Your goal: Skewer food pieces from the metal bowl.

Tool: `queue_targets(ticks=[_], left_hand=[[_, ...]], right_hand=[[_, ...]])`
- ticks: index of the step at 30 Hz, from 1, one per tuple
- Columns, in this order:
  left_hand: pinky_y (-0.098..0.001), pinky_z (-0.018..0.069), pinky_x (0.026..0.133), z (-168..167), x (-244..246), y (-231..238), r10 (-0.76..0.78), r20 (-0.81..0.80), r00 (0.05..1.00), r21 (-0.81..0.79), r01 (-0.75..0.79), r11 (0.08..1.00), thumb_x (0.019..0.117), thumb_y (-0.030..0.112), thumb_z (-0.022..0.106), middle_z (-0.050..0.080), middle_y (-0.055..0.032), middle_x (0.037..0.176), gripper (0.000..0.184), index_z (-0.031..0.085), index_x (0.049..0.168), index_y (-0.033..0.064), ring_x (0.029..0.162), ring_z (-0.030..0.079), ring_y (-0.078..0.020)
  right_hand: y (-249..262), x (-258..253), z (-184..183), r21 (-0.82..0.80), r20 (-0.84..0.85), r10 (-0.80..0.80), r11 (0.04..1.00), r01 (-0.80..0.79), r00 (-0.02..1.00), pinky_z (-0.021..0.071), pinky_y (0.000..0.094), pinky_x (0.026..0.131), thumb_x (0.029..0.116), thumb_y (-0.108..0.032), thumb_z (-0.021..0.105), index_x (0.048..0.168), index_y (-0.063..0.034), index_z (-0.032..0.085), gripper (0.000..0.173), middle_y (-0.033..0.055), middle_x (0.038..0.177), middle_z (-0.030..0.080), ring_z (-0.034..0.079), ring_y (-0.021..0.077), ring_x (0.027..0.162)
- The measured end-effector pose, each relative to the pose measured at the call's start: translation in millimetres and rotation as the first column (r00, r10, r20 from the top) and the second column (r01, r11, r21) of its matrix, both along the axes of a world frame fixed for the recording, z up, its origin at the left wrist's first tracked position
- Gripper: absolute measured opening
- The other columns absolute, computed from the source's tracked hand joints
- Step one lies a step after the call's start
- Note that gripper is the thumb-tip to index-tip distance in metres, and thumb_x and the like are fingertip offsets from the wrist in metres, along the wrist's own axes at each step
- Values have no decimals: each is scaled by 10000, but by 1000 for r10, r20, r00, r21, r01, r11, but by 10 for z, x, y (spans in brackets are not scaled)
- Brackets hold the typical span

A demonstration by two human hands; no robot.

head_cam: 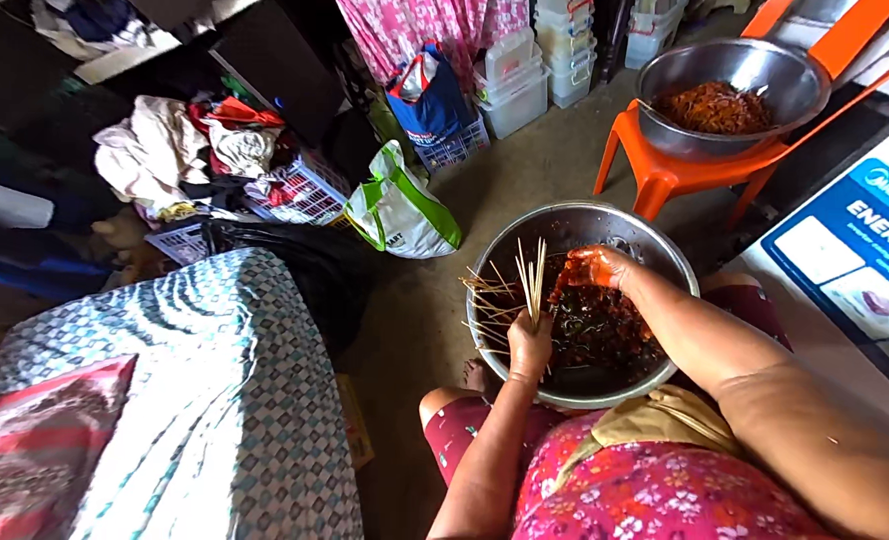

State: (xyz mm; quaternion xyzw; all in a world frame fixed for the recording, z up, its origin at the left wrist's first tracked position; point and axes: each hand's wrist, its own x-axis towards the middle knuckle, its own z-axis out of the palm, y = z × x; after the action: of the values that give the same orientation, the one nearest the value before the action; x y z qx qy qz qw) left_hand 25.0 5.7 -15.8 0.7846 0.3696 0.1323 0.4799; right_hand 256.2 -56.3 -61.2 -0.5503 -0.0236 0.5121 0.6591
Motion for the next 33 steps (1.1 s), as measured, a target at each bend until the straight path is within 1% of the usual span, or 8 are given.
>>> queue_targets(ticks=[2,6,9,13,17,25,30,33], left_hand=[[-332,505,699,4,8,13,3,11,1000,-1,-3,1000,990,144,620,622,-44,775,161,687,1026,2,699,588,-113],[-302,490,667,-2,11,14,-8,47,999,-14,9,1000,987,135,617,597,-17,740,144,683,1000,7,665,565,-88],[-299,486,654,-17,15,24,-22,62,998,-22,24,999,991,132,608,589,-15,732,146,679,997,4,650,556,-87],[-299,483,640,-26,23,36,-28,69,997,-30,30,999,994,136,602,587,-12,726,151,680,1008,8,636,549,-84],[-331,498,653,-64,17,47,-34,50,998,-44,36,998,995,150,618,596,-37,732,165,676,1021,-2,649,566,-117],[-377,500,666,-11,41,58,-34,47,998,-32,35,999,993,159,631,586,-58,727,167,671,984,-3,656,567,-158],[-407,521,724,12,32,46,-53,-5,999,-8,53,999,1002,157,619,628,-89,793,180,681,1048,-6,719,604,-187],[-416,521,732,16,28,36,-55,-29,998,-1,55,998,1001,159,615,631,-95,805,177,680,1042,0,732,608,-196]], right_hand=[[11,-4,28,-6,-7,-21,1000,21,1000,598,388,757,1103,-247,381,1134,-35,562,281,58,881,647,675,188,761],[24,-60,163,-56,34,-64,996,66,997,565,377,753,1100,-154,427,1228,8,530,231,83,954,595,619,182,780],[45,-39,136,-35,12,-109,993,109,994,570,347,677,1066,-90,481,1204,-9,519,165,77,892,606,628,177,716],[42,-51,190,-38,38,-91,995,92,995,574,356,691,1045,-49,496,1253,-8,517,213,83,913,594,626,187,733],[50,-41,150,-59,73,-74,995,78,995,562,337,702,1046,-43,504,1283,8,519,243,89,931,597,618,178,756],[84,-43,241,-12,34,-182,983,182,983,575,338,662,993,43,538,1191,21,530,200,92,867,596,618,183,701],[76,-60,273,-6,15,-223,975,223,975,585,351,663,980,61,545,1174,30,529,197,106,868,594,620,191,688],[57,-86,284,-21,20,-211,977,211,977,577,351,654,981,53,554,1159,28,532,182,101,849,589,609,190,677]])
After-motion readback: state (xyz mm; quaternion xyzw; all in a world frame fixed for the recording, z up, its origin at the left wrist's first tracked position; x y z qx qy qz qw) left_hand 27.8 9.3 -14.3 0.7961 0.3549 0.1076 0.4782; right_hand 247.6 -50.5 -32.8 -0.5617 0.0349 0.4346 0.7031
